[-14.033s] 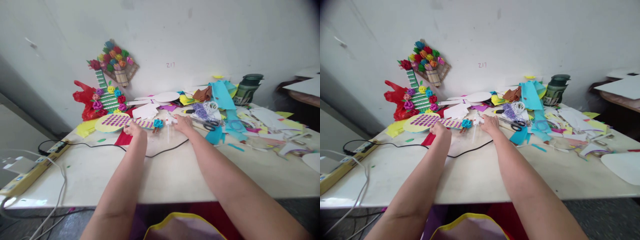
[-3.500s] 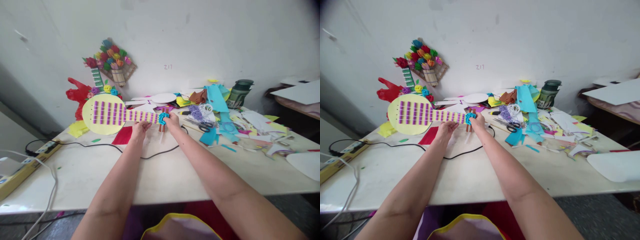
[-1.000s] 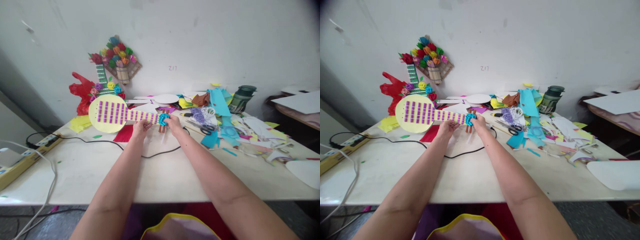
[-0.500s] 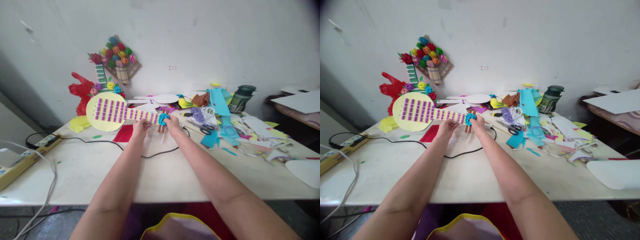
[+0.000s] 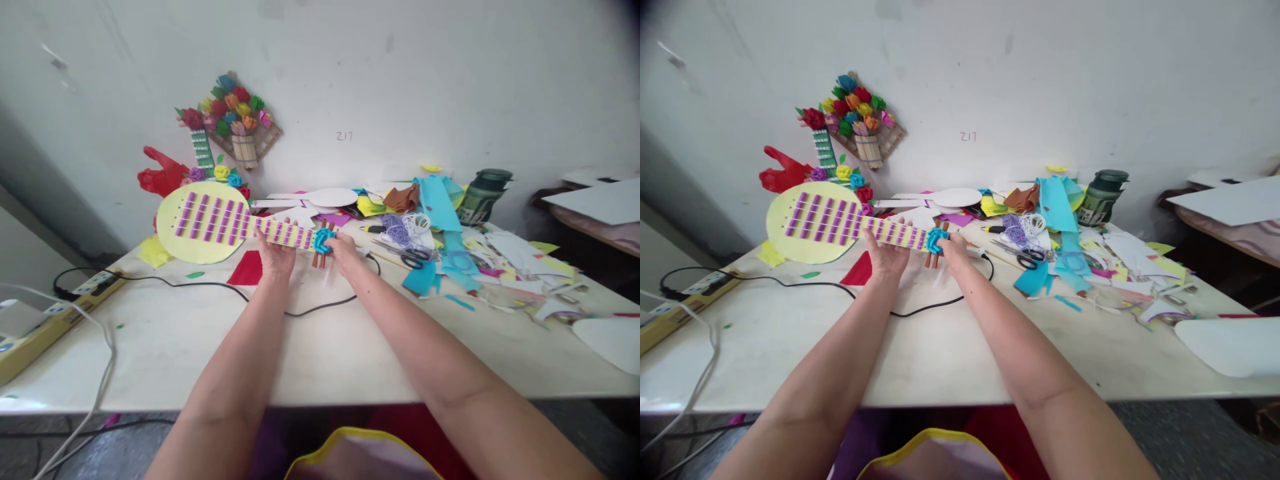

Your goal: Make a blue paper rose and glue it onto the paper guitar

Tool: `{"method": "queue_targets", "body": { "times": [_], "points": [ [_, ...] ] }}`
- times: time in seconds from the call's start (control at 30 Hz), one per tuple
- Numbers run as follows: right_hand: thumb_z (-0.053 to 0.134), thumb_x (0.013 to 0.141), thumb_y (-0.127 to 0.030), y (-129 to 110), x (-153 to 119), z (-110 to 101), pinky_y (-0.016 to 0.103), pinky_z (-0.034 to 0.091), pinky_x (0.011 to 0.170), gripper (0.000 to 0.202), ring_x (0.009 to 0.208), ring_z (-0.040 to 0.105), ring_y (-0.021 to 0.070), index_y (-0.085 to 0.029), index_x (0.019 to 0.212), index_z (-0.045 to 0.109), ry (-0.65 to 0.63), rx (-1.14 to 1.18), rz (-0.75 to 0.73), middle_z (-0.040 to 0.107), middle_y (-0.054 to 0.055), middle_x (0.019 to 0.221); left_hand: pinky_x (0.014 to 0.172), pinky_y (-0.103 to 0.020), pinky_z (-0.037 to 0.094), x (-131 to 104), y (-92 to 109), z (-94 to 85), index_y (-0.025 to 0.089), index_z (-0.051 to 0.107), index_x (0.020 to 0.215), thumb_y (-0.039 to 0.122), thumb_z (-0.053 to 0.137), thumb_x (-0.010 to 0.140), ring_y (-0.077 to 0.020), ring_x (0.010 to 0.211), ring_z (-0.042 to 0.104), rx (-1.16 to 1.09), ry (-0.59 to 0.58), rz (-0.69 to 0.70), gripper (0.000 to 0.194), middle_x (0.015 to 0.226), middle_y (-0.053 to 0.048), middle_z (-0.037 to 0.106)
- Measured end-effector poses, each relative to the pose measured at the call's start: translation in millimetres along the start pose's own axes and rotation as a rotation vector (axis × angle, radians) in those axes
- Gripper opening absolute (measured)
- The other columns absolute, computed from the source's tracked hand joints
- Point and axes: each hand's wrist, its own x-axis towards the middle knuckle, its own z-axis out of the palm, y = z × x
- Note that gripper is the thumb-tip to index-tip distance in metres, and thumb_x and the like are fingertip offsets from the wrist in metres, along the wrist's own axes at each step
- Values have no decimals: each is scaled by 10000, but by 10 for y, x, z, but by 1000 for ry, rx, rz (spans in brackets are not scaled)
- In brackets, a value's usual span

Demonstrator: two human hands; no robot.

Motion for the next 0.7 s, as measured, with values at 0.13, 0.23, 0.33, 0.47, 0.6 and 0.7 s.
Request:
{"method": "queue_targets", "body": {
  "times": [0.13,0.23,0.33,0.47,0.6,0.7],
  "points": [
    [499,494,-163,9,-24,23,260,440,527,49,453,429,81,-159,539,517,-35,-10,37,501,-30,482,807,-340,483,7,16,0,224,555,1039,687,437,712,-221,972,602,21,7,6,579,991,-94,626],
    [503,482,-155,-8,-38,41,258,435,519,54,457,439,85,-156,534,514,-83,-2,70,498,-28,483,795,-342,485,52,11,-31,228,567,1021,694,444,701,-212,910,611,-8,35,4,579,917,-83,624],
    [514,474,-159,-11,-34,37,255,435,522,56,458,438,85,-158,529,506,-103,-4,89,496,-30,478,784,-327,485,83,4,-54,234,579,1010,679,450,710,-197,871,612,2,81,17,552,866,-69,618],
    [526,494,-197,15,-12,-2,260,446,544,66,475,445,88,-156,543,507,-122,-2,87,509,-23,495,777,-324,482,83,3,-61,232,587,1000,663,466,715,-194,857,609,-15,78,26,531,852,-67,616],
    [544,494,-204,26,0,-18,270,455,562,88,486,463,93,-150,562,525,-123,-9,88,523,-20,509,770,-328,483,82,3,-76,234,589,996,673,442,722,-196,859,608,-23,68,27,538,860,-69,618],
    [560,484,-188,28,7,-14,274,454,558,97,480,474,96,-143,569,544,-123,-6,93,521,-23,497,774,-334,485,86,2,-87,230,590,1007,679,428,725,-197,854,610,-38,57,25,554,852,-71,618]
  ]
}}
